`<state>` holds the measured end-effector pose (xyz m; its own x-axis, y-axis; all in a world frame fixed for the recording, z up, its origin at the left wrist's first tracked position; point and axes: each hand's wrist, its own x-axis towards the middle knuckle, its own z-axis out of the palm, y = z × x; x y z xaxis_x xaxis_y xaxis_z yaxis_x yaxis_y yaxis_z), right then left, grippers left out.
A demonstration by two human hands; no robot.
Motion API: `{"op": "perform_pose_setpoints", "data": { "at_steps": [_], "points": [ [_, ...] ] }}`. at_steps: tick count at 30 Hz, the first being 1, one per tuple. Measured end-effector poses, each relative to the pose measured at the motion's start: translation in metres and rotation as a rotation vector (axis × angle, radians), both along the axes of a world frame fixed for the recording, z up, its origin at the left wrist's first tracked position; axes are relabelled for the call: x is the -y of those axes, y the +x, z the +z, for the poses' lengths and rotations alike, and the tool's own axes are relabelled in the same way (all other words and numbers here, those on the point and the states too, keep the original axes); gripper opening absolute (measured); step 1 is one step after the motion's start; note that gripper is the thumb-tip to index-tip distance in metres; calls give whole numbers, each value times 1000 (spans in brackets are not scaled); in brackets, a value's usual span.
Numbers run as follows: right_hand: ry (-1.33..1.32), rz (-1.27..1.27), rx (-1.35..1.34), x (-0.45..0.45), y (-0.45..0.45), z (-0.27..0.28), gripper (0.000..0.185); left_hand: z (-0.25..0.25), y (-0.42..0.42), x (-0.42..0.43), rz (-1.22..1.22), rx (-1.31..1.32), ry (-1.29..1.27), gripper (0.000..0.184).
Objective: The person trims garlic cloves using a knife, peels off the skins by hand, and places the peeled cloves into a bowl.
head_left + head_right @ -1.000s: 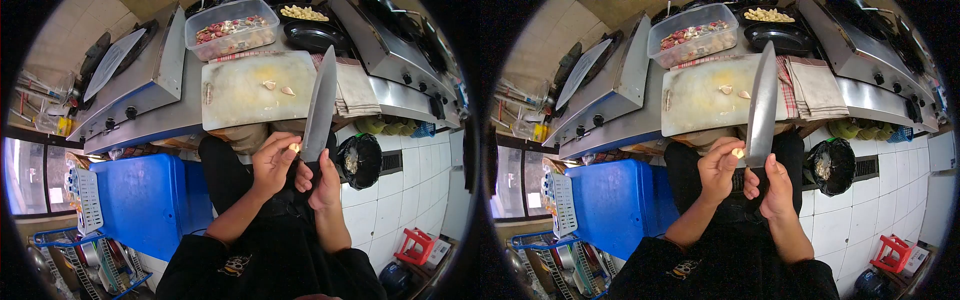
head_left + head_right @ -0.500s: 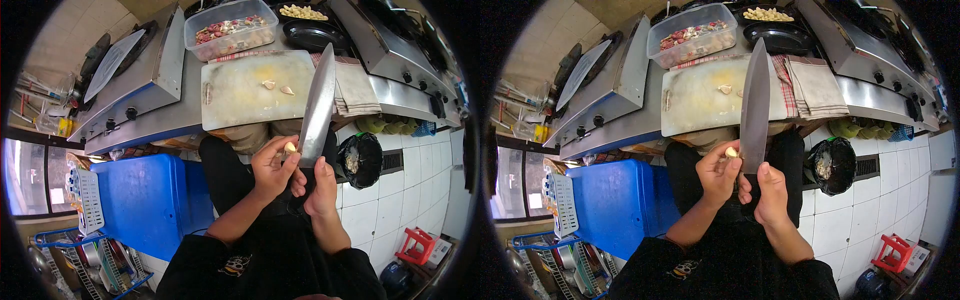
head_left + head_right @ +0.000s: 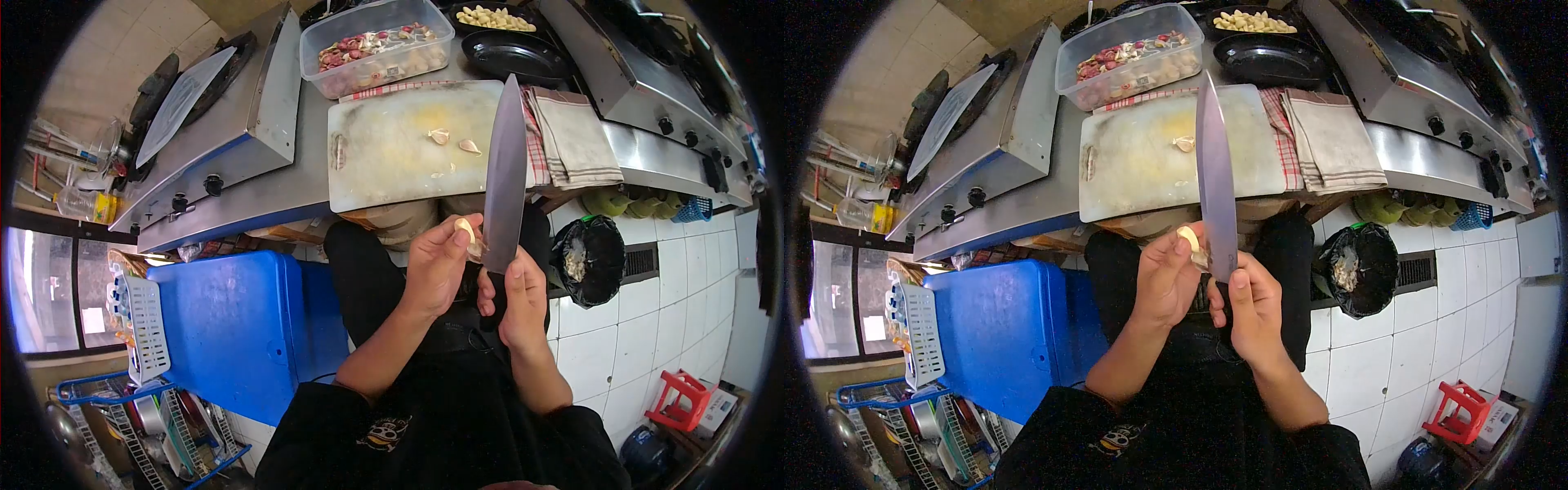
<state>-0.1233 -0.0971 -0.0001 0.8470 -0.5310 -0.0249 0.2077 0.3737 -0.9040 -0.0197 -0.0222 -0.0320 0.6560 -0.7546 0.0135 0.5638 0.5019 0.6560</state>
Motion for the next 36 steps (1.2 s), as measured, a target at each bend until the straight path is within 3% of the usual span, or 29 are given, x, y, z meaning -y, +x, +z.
{"op": "perform_pose_setpoints", "data": {
  "at_steps": [3, 4, 8, 12, 14, 19, 21, 22, 23, 25, 28, 29, 31, 33, 34, 36],
  "points": [
    [32, -34, -8, 4, 0, 0, 43, -7, 7, 1, 58, -11, -43, 30],
    [-19, -85, -15, 9, 0, -8, 52, -9, 11, 0, 100, -15, -24, 29],
    [-69, -437, -104, 50, -25, -34, 41, -17, 30, -15, 244, 69, 82, 25],
    [-129, -953, -286, 126, -92, -108, 32, -12, 52, -25, 304, 63, 97, 20],
    [-112, -1031, -371, 160, -136, -142, 36, -2, 67, -15, 364, 161, 194, 20],
    [-61, -1111, -581, 241, -206, -253, 47, 66, 122, 67, 402, 677, 420, 29],
    [-360, -1179, -858, 273, -219, -301, 56, 89, 159, 124, 434, 969, 506, 28],
    [-353, -1121, -948, 283, -223, -310, 61, 95, 177, 158, 454, 1093, 523, 28],
    [-343, -1120, -954, 291, -225, -321, 61, 91, 203, 192, 445, 1162, 575, 29],
    [-573, -1291, -985, 304, -227, -340, 55, 77, 264, 261, 419, 1311, 725, 33],
    [-497, -1391, -873, 303, -241, -339, 46, 52, 322, 338, 473, 1494, 974, 38],
    [-313, -1306, -783, 289, -236, -314, 41, 46, 334, 351, 469, 1512, 1026, 39],
    [-268, -1219, -661, 261, -228, -269, 43, 38, 350, 367, 410, 1528, 1201, 42],
    [-241, -1153, -471, 234, -211, -231, 45, 25, 356, 372, 469, 1591, 1192, 51],
    [-243, -1156, -478, 228, -203, -214, 45, 18, 363, 374, 610, 1646, 1118, 58],
    [-564, -935, -462, 220, -192, -184, 44, 28, 347, 360, 755, 1543, 867, 58]
  ]
}}
